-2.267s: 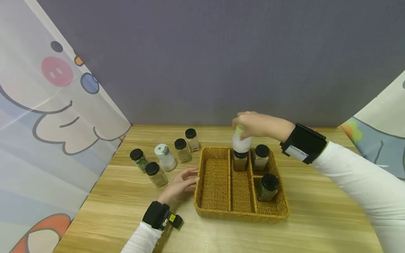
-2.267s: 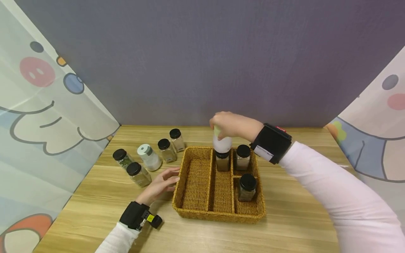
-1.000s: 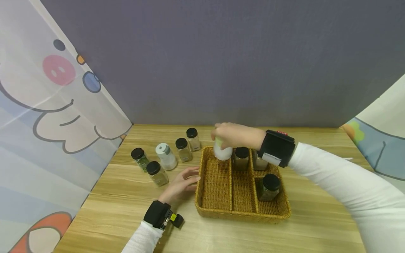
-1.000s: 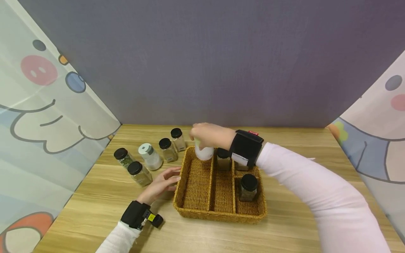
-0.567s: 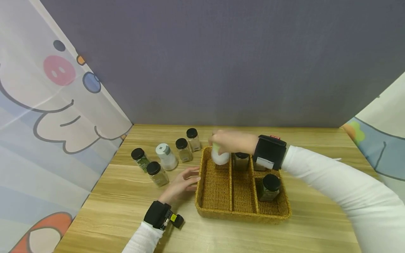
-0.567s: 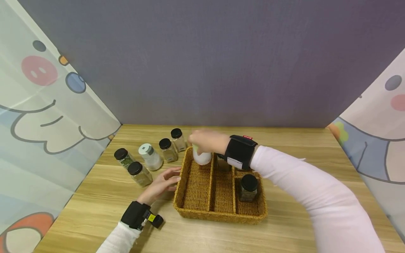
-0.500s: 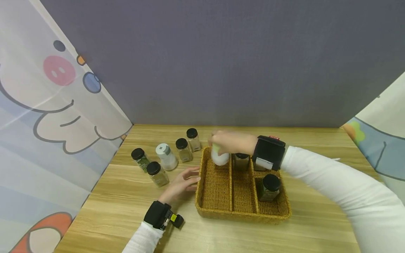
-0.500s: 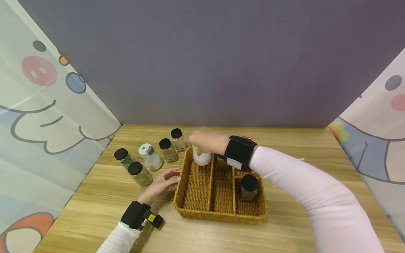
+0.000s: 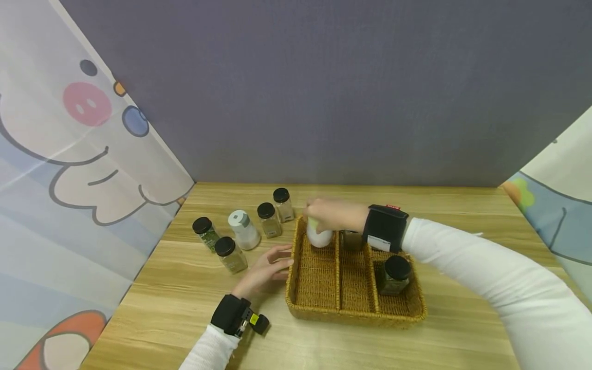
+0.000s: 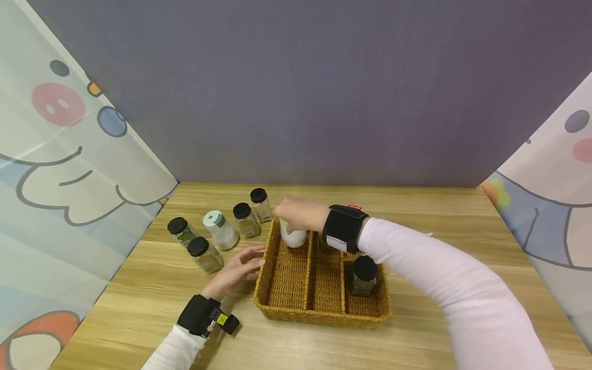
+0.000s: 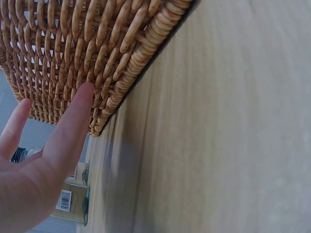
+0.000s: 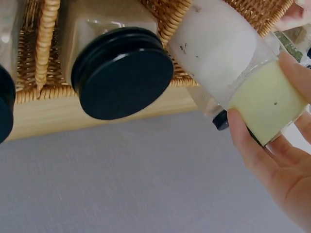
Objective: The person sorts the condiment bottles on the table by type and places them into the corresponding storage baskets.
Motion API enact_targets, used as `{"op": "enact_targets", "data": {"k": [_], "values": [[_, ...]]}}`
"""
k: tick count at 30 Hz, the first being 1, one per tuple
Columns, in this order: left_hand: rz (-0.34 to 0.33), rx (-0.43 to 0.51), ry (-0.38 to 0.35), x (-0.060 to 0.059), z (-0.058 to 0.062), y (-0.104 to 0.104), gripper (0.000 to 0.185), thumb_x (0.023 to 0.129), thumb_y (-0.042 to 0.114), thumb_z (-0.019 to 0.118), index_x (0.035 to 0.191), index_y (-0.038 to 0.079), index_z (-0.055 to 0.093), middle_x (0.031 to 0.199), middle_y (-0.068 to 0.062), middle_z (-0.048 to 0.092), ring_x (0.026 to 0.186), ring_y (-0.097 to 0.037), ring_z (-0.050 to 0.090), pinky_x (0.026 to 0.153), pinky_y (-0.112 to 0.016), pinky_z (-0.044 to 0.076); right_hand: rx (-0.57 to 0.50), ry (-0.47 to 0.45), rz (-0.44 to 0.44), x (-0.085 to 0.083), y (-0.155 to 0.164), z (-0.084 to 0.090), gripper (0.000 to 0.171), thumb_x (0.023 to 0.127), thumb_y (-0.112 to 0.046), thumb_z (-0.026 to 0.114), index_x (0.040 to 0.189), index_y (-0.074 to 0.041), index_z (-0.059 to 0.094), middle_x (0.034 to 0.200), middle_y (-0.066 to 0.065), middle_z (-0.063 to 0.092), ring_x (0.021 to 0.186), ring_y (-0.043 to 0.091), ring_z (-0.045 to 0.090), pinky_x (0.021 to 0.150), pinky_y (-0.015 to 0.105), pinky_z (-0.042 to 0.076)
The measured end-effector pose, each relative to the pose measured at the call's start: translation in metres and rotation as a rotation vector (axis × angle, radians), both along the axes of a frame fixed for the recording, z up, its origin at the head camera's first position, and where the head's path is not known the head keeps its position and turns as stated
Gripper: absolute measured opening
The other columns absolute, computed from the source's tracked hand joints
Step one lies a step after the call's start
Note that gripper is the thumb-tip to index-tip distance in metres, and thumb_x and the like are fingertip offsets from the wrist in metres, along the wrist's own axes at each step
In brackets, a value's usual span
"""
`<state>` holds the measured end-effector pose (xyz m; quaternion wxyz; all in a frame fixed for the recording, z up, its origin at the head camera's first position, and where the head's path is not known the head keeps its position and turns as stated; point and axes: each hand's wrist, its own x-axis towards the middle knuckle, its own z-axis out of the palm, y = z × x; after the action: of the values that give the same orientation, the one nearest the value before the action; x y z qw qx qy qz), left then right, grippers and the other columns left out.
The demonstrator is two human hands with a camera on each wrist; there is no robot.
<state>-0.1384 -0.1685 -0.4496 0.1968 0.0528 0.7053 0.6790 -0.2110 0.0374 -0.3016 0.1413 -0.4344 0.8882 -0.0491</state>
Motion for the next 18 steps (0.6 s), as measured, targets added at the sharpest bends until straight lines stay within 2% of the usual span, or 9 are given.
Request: {"op": "enact_targets", "data": {"k": [18], "values": [[-0.009,0.006,0.011,-0.001,-0.002,0.0,0.062,0.083,0.027,0.062,0.133,0.003,0.034,0.129,-0.023,0.039,0.109,-0.03,0.049,0.084,-0.038,0.049,-0.007,0.002,0.014,-0.002,-0.006,-0.019,0.039,0.073,-0.008,0.07,0.109,-0.002,0.057,0.114,0.017,0.052,0.094,0.024,0.056,0.076,0.027,0.051]]}}
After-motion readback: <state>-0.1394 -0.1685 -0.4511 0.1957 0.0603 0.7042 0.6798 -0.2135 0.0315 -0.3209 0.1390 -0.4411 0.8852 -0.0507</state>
